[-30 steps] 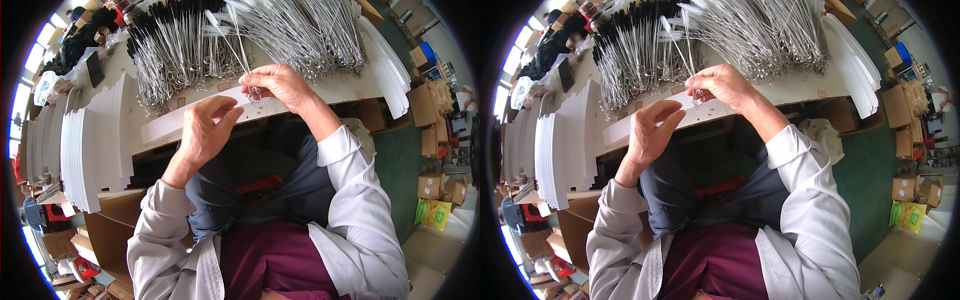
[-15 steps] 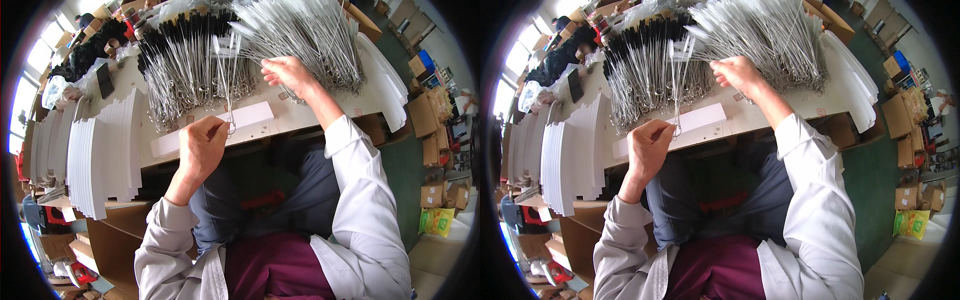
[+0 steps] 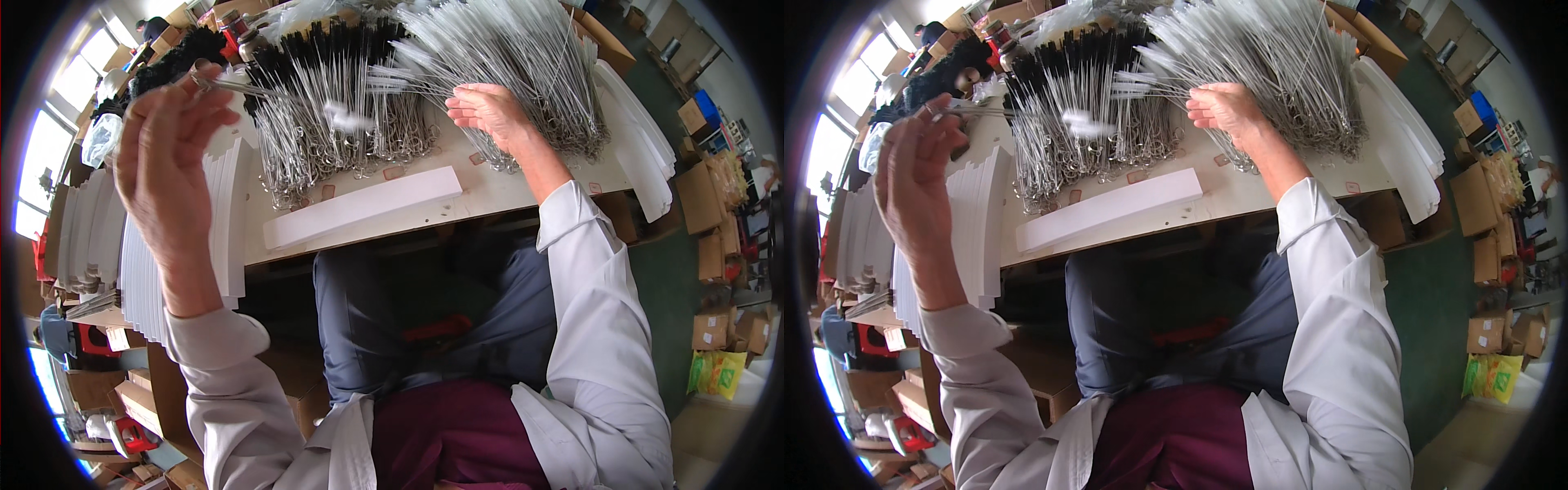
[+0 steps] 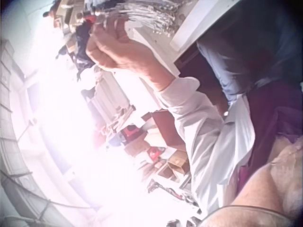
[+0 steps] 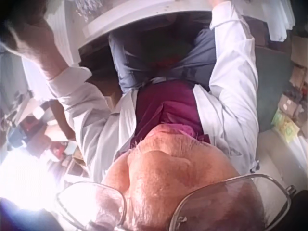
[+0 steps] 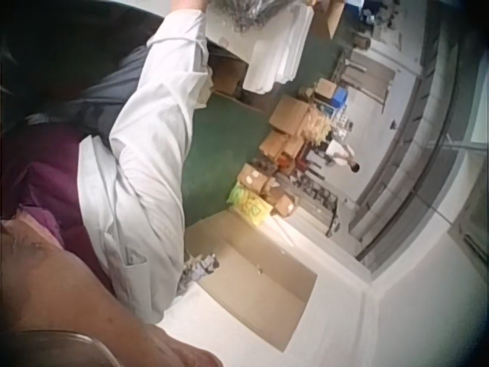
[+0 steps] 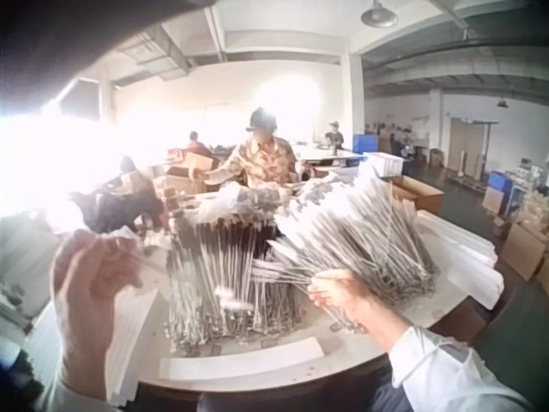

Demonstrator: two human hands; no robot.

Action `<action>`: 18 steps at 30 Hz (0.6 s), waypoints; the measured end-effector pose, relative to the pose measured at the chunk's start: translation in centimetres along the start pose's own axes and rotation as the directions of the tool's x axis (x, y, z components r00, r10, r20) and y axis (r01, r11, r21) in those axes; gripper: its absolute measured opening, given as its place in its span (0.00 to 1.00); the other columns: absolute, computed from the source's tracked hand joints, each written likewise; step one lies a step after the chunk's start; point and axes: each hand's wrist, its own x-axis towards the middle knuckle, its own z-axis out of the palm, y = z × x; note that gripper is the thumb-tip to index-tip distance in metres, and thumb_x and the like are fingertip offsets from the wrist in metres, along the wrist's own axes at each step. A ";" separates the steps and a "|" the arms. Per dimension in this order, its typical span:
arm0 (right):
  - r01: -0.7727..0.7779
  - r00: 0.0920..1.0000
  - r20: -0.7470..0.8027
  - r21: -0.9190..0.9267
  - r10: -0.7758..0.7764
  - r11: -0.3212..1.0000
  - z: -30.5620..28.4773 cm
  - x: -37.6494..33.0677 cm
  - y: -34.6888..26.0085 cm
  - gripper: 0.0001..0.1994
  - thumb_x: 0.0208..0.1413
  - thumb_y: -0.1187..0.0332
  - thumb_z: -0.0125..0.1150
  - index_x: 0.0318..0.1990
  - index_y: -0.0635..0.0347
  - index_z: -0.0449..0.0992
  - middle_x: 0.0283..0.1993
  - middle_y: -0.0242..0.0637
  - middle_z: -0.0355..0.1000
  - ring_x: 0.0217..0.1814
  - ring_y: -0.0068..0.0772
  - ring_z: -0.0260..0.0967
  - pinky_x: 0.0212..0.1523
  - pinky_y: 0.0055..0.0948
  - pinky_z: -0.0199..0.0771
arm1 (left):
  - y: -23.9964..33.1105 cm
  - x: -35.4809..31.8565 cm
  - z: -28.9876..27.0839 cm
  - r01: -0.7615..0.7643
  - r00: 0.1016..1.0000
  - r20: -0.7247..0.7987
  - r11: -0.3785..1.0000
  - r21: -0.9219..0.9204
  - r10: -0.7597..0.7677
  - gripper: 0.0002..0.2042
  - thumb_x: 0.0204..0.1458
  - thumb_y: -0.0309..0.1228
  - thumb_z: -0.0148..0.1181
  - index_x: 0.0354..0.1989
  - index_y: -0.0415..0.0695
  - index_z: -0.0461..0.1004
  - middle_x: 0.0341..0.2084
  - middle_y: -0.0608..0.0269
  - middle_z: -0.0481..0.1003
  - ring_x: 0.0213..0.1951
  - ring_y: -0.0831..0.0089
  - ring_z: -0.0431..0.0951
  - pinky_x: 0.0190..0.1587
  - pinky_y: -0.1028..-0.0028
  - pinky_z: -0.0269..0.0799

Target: Packing metal-wire brushes into a white cardboard box.

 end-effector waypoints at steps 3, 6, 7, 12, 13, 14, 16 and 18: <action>0.031 0.999 -0.022 0.072 -0.030 0.997 0.3 -0.1 -0.2 0.23 0.63 0.61 0.67 0.56 0.73 0.74 0.47 0.49 0.81 0.43 0.37 0.82 0.42 0.31 0.85 | 2.1 2.2 -2.5 -0.059 0.993 0.096 0.997 -0.044 0.063 0.13 0.69 0.27 0.47 0.49 0.29 0.76 0.49 0.30 0.78 0.43 0.55 0.86 0.48 0.62 0.84; 0.019 1.000 0.003 0.015 -0.019 1.000 -0.3 -0.3 -0.2 0.23 0.66 0.59 0.63 0.57 0.72 0.72 0.52 0.51 0.78 0.51 0.40 0.80 0.52 0.35 0.83 | 4.5 2.6 -3.2 0.022 0.981 0.196 0.992 -0.122 0.002 0.15 0.71 0.29 0.45 0.51 0.29 0.75 0.50 0.28 0.77 0.46 0.56 0.85 0.51 0.63 0.81; 0.020 1.000 -0.008 0.018 -0.020 1.000 -0.7 -0.3 -0.2 0.22 0.66 0.59 0.63 0.55 0.72 0.74 0.51 0.51 0.78 0.50 0.39 0.80 0.52 0.34 0.83 | 4.9 2.5 -3.1 0.087 0.967 0.250 0.981 -0.171 -0.042 0.15 0.71 0.29 0.45 0.51 0.29 0.75 0.51 0.28 0.77 0.47 0.57 0.84 0.51 0.63 0.80; 0.017 1.000 -0.011 -0.097 -0.019 0.995 1.5 -3.3 -2.0 0.21 0.68 0.55 0.61 0.50 0.69 0.78 0.48 0.48 0.80 0.49 0.34 0.80 0.51 0.31 0.82 | 6.7 0.2 -2.5 0.236 0.946 0.274 0.945 -0.226 -0.171 0.16 0.72 0.32 0.44 0.51 0.31 0.75 0.52 0.28 0.76 0.44 0.58 0.83 0.51 0.63 0.79; 0.124 0.990 0.081 -0.143 -0.113 0.982 2.4 -4.6 -2.3 0.22 0.69 0.53 0.59 0.51 0.67 0.79 0.48 0.46 0.80 0.50 0.33 0.79 0.52 0.31 0.81 | 6.7 -0.3 -2.4 0.316 0.923 0.304 0.916 -0.246 -0.237 0.16 0.72 0.32 0.44 0.49 0.32 0.74 0.51 0.28 0.76 0.42 0.59 0.83 0.49 0.63 0.80; 0.239 0.962 0.174 -0.177 -0.208 0.955 3.1 -6.2 -2.9 0.23 0.71 0.51 0.57 0.51 0.66 0.80 0.48 0.44 0.81 0.50 0.31 0.79 0.52 0.31 0.81 | 7.0 -0.8 -2.0 0.388 0.895 0.336 0.883 -0.265 -0.292 0.15 0.72 0.33 0.43 0.47 0.32 0.73 0.50 0.27 0.76 0.41 0.59 0.83 0.48 0.63 0.80; 0.434 0.865 0.344 -0.150 -0.365 0.888 4.6 -9.3 -3.5 0.27 0.71 0.46 0.54 0.55 0.65 0.79 0.50 0.42 0.81 0.52 0.31 0.78 0.56 0.32 0.79 | 6.5 -1.3 -0.3 0.425 0.865 0.404 0.862 -0.276 -0.297 0.14 0.72 0.33 0.43 0.45 0.33 0.71 0.48 0.28 0.76 0.38 0.60 0.83 0.45 0.63 0.81; 0.439 0.786 0.498 -0.032 -0.367 0.898 7.3 -13.1 -4.2 0.32 0.70 0.42 0.52 0.60 0.67 0.76 0.53 0.43 0.80 0.56 0.31 0.77 0.61 0.31 0.75 | 5.9 -2.3 1.6 0.487 0.833 0.440 0.824 -0.291 -0.336 0.12 0.71 0.31 0.43 0.41 0.35 0.67 0.44 0.29 0.78 0.35 0.60 0.84 0.36 0.65 0.83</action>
